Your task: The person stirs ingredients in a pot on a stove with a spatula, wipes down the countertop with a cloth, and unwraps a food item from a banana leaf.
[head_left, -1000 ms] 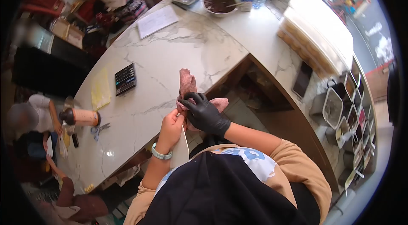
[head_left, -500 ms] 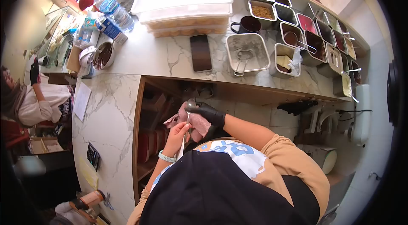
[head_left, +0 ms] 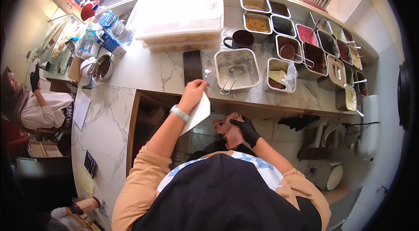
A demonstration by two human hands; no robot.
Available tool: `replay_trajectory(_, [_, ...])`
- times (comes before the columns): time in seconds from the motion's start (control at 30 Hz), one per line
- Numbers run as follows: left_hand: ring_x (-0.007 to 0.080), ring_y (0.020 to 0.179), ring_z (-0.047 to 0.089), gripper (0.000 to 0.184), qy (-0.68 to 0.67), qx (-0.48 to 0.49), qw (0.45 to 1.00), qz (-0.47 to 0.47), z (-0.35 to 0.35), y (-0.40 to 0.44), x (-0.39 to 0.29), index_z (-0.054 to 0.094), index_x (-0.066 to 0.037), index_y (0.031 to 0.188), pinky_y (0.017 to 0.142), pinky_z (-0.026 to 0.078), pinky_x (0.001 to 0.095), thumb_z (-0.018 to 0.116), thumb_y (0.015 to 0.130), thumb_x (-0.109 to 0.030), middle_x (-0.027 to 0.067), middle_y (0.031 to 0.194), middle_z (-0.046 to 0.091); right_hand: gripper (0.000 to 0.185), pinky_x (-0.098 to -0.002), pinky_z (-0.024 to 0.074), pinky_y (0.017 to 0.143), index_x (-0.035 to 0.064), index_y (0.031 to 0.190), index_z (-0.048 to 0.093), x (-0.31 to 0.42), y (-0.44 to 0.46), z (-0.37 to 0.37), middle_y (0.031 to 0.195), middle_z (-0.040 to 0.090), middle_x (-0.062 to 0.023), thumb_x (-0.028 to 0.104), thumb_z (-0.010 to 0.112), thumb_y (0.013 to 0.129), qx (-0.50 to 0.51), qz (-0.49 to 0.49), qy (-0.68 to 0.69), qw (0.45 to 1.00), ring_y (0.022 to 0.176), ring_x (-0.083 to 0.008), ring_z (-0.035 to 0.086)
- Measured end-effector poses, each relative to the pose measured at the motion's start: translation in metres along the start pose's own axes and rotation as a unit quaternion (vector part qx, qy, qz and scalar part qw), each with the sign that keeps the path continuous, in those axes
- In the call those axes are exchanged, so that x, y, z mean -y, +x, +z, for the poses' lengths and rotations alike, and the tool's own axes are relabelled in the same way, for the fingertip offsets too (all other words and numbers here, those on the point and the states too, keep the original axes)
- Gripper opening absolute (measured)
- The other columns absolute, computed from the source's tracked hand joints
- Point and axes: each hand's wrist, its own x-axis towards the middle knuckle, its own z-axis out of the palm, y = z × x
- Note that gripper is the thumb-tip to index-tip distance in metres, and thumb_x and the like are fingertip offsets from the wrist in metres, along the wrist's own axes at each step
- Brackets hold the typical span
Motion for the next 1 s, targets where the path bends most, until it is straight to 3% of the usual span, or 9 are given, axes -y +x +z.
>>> replay_trajectory(0.17, [0.0413, 0.08, 0.059, 0.039, 0.22, -0.186, 0.95, 0.117, 0.026, 0.048, 0.02, 0.063, 0.004, 0.095, 0.075, 0.047, 0.0422, 0.055, 0.084, -0.032, 0.0262, 0.084, 0.061, 0.035, -0.027, 0.047, 0.068, -0.0002, 0.103, 0.056, 0.004, -0.013, 0.003, 0.091, 0.059, -0.0063, 0.014, 0.07, 0.073, 0.01, 0.026, -0.003, 1.0, 0.078, -0.0154, 0.057])
replay_trajectory(0.2, [0.0403, 0.084, 0.058, 0.043, 0.218, -0.154, 0.961, 0.075, 0.019, 0.037, 0.004, 0.057, 0.007, 0.101, 0.076, 0.046, 0.0429, 0.055, 0.084, -0.033, 0.0265, 0.085, 0.061, 0.034, -0.0268, 0.0468, 0.069, -0.0002, 0.102, 0.056, -0.001, -0.011, 0.0, 0.091, 0.059, -0.0061, 0.013, 0.069, 0.073, 0.015, 0.024, -0.016, 0.999, 0.078, -0.0154, 0.057])
replay_trajectory(0.27, [0.0348, 0.073, 0.061, 0.041, 0.222, -0.282, 0.899, 0.251, 0.007, 0.034, 0.026, 0.055, 0.005, 0.106, 0.069, 0.048, 0.0372, 0.056, 0.085, -0.03, 0.0196, 0.086, 0.064, 0.036, -0.0265, 0.0462, 0.073, 0.0, 0.105, 0.057, -0.008, -0.01, -0.002, 0.095, 0.059, -0.0071, 0.008, 0.069, 0.072, 0.053, 0.032, -0.1, 0.993, 0.085, -0.0157, 0.057])
replay_trajectory(0.4, [0.0146, 0.064, 0.058, 0.027, 0.001, -0.295, 0.947, 0.13, -0.072, -0.055, 0.017, 0.06, 0.0, 0.096, 0.062, 0.046, 0.0273, 0.056, 0.085, -0.024, 0.0103, 0.077, 0.065, 0.041, -0.0259, 0.0456, 0.077, -0.0012, 0.11, 0.055, -0.066, 0.021, 0.008, 0.099, 0.059, -0.0071, 0.003, 0.066, 0.071, 0.19, 0.068, -0.171, 0.964, 0.09, -0.015, 0.057])
replay_trajectory(0.57, [0.0065, 0.066, 0.051, 0.021, -0.142, -0.502, 0.853, 0.021, -0.198, -0.208, 0.111, 0.06, -0.003, 0.084, 0.061, 0.041, 0.022, 0.06, 0.084, -0.024, 0.0019, 0.071, 0.061, 0.041, -0.0256, 0.0462, 0.076, -0.0011, 0.112, 0.053, 0.075, -0.023, 0.211, 0.099, 0.058, -0.0048, 0.002, 0.065, 0.073, 0.306, -0.072, -0.227, 0.922, 0.089, -0.012, 0.055])
replay_trajectory(0.7, [0.0117, 0.061, 0.056, 0.028, -0.034, -0.669, 0.738, -0.077, -0.26, -0.351, 0.172, 0.061, 0.0, 0.082, 0.056, 0.045, 0.0242, 0.07, 0.075, -0.026, 0.0054, 0.071, 0.062, 0.03, -0.0239, 0.0449, 0.076, -0.001, 0.111, 0.054, 0.114, 0.019, 0.354, 0.097, 0.059, -0.0034, 0.001, 0.059, 0.081, 0.355, -0.233, -0.199, 0.883, 0.086, -0.0103, 0.055])
replay_trajectory(0.8, [0.0166, 0.065, 0.059, 0.041, 0.077, -0.743, 0.647, -0.154, -0.3, -0.429, 0.205, 0.06, 0.002, 0.088, 0.058, 0.047, 0.0253, 0.072, 0.072, -0.034, 0.0079, 0.078, 0.063, 0.033, -0.0277, 0.0406, 0.086, 0.0015, 0.114, 0.054, 0.064, 0.103, 0.448, 0.109, 0.057, -0.0123, 0.006, 0.053, 0.081, 0.353, -0.343, -0.349, 0.797, 0.1, -0.0194, 0.054])
replay_trajectory(0.93, [0.0089, 0.039, 0.045, 0.074, -0.449, -0.584, 0.666, -0.12, -0.364, -0.496, 0.233, 0.046, 0.007, 0.109, 0.037, 0.036, 0.0218, 0.067, 0.072, -0.053, 0.016, 0.094, 0.061, 0.048, -0.05, 0.0216, 0.103, 0.0066, 0.127, 0.043, -0.049, 0.076, 0.527, 0.134, 0.031, -0.0289, 0.024, 0.053, 0.083, 0.243, -0.569, -0.612, 0.493, 0.125, -0.0426, 0.029])
replay_trajectory(1.0, [0.0049, 0.032, 0.031, 0.074, -0.522, -0.529, 0.665, -0.069, -0.391, -0.498, 0.252, 0.042, 0.006, 0.109, 0.032, 0.027, 0.0192, 0.064, 0.074, -0.055, 0.0188, 0.098, 0.059, 0.056, -0.0558, 0.0191, 0.102, 0.0072, 0.132, 0.036, -0.092, 0.023, 0.551, 0.136, 0.027, -0.029, 0.027, 0.053, 0.082, 0.325, -0.576, -0.559, 0.5, 0.126, -0.0457, 0.025])
